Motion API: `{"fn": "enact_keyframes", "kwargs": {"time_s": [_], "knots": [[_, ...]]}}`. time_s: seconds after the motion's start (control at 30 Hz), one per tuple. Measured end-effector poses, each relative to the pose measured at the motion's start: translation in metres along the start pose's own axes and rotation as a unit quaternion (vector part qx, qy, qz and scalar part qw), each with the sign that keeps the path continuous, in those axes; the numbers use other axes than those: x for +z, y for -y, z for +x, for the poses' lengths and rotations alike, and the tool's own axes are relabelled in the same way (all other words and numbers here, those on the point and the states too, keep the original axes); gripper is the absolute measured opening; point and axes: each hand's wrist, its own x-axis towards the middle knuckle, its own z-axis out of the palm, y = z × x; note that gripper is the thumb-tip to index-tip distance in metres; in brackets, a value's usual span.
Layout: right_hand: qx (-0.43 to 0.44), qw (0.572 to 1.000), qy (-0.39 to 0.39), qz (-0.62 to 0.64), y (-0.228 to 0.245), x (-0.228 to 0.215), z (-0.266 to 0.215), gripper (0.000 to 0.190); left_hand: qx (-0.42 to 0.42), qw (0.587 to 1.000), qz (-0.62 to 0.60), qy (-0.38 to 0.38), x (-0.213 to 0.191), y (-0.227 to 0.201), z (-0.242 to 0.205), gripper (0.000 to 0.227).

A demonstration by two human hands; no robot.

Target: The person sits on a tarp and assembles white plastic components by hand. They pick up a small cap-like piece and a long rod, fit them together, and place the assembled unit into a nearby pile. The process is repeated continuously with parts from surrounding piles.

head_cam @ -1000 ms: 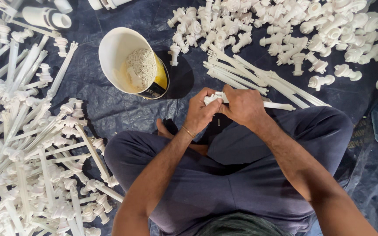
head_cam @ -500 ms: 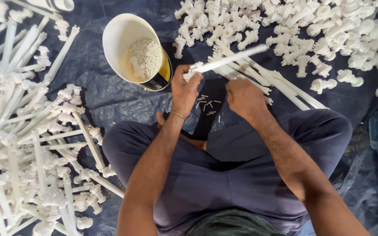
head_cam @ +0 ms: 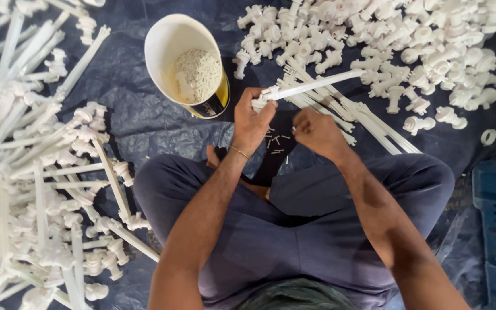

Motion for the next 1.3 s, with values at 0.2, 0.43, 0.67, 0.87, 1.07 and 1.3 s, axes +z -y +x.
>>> {"fn": "enact_keyframes", "kwargs": {"time_s": [0.2,0.43,0.67,0.87,1.07,1.3], "knots": [[-0.101,0.925,-0.072,0.360,0.018,-0.006,-0.007,0.018,0.073,0.989,0.126,0.038,0.007,0.001,-0.008,0.023],[-0.128,0.941,-0.159,0.268,0.022,0.002,-0.013,0.013,0.066,0.980,0.169,0.080,0.016,-0.004,-0.019,0.028],[-0.180,0.957,-0.220,0.064,0.040,-0.001,-0.014,0.014,0.085,0.976,0.180,0.086,0.018,-0.005,-0.020,0.028],[-0.276,0.923,-0.248,-0.096,0.054,-0.009,-0.020,0.015,0.102,0.966,0.226,0.077,0.024,-0.009,-0.023,0.029],[-0.319,0.905,-0.248,-0.135,0.061,-0.012,-0.026,0.016,0.119,0.952,0.257,0.119,0.024,-0.013,-0.031,0.034],[-0.354,0.910,-0.200,-0.081,0.066,-0.033,-0.019,0.021,0.084,0.952,0.248,0.158,0.018,-0.015,-0.020,0.033]]}}
